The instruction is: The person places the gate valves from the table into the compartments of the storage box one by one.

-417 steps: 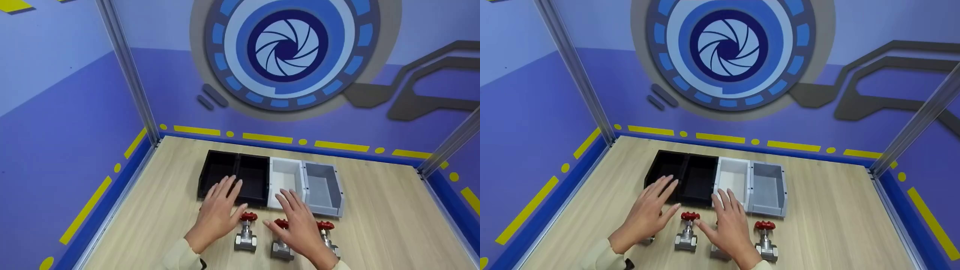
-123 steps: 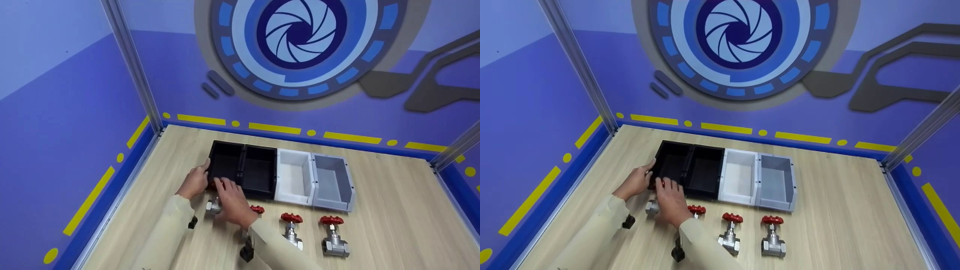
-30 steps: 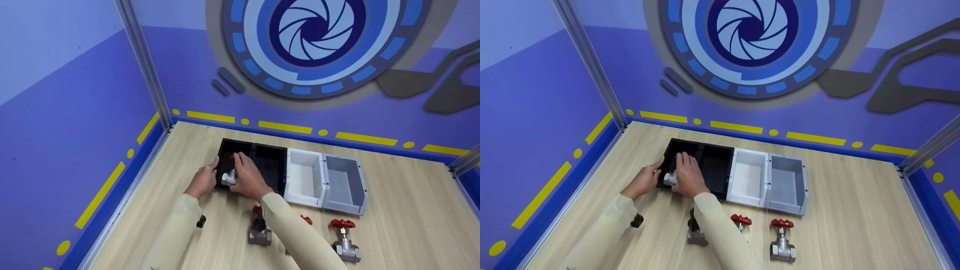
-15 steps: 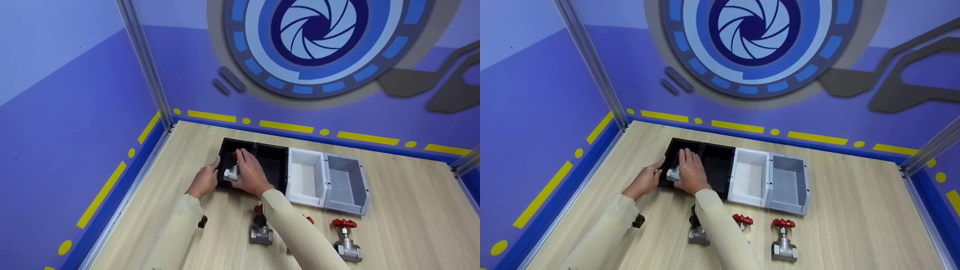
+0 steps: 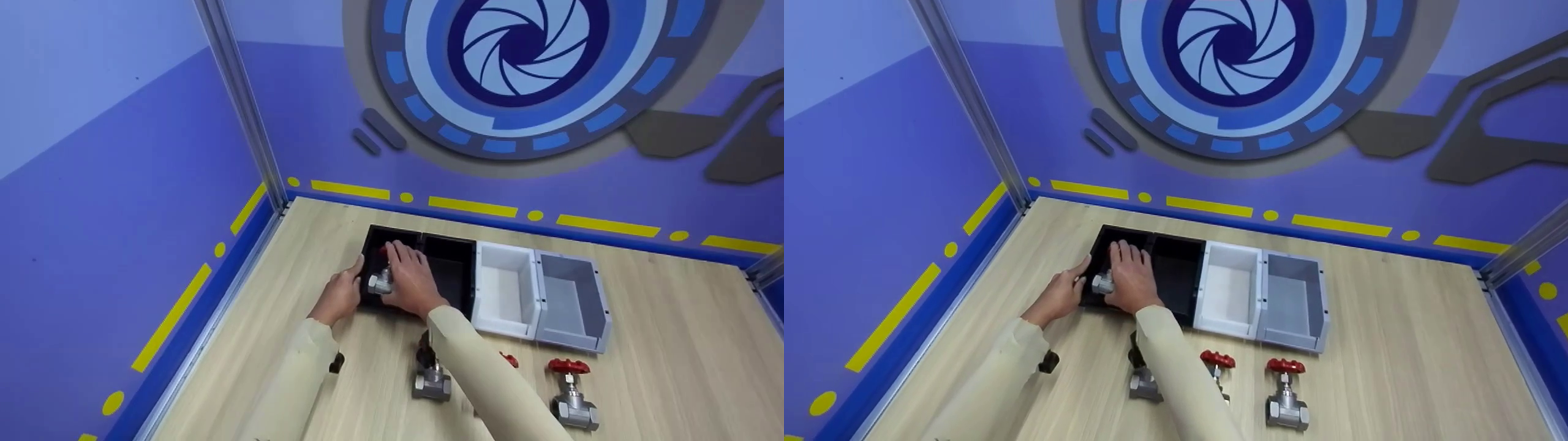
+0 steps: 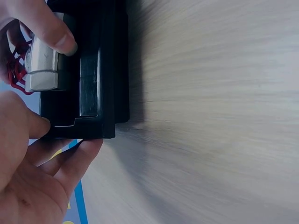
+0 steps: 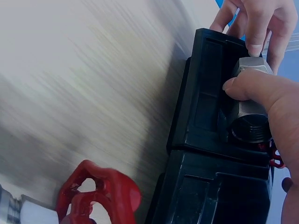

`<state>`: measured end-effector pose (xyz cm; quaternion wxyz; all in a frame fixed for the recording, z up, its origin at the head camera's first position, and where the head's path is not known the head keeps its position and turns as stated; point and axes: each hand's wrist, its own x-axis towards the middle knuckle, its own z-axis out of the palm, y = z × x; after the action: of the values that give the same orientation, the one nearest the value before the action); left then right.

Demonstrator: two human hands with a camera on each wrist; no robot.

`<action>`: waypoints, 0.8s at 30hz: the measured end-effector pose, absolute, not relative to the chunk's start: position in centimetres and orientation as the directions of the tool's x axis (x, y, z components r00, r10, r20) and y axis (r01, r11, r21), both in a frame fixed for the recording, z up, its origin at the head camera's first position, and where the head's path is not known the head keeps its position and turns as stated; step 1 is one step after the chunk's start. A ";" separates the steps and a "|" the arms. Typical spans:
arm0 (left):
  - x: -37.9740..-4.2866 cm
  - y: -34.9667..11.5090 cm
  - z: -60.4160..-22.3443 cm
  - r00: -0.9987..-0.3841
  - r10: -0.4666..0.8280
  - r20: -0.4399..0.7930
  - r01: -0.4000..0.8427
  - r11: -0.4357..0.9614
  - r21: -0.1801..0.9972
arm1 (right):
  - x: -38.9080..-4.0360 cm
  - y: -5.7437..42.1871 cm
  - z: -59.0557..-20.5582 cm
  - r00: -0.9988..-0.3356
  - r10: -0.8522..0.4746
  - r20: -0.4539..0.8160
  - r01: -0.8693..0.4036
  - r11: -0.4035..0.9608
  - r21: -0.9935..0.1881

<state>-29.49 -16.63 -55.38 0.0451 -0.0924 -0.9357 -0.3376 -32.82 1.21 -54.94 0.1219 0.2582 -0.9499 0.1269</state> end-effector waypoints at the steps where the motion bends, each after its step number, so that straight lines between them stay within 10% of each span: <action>1: -29.5 -16.6 -55.4 -0.979 0.143 0.143 0.201 0.759 0.619 | -32.9 1.2 -55.0 -0.833 -0.462 0.304 -0.525 0.834 -0.172; 24: -29.4 -16.7 -55.7 -0.967 0.155 0.203 0.248 0.758 0.603 | -33.9 0.2 -54.8 -0.877 -0.426 0.224 -0.468 0.862 -0.194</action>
<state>-29.40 -16.69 -55.68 0.0705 -0.1076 -0.9349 -0.3308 -33.86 0.15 -54.79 0.0870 0.2327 -0.9609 0.1220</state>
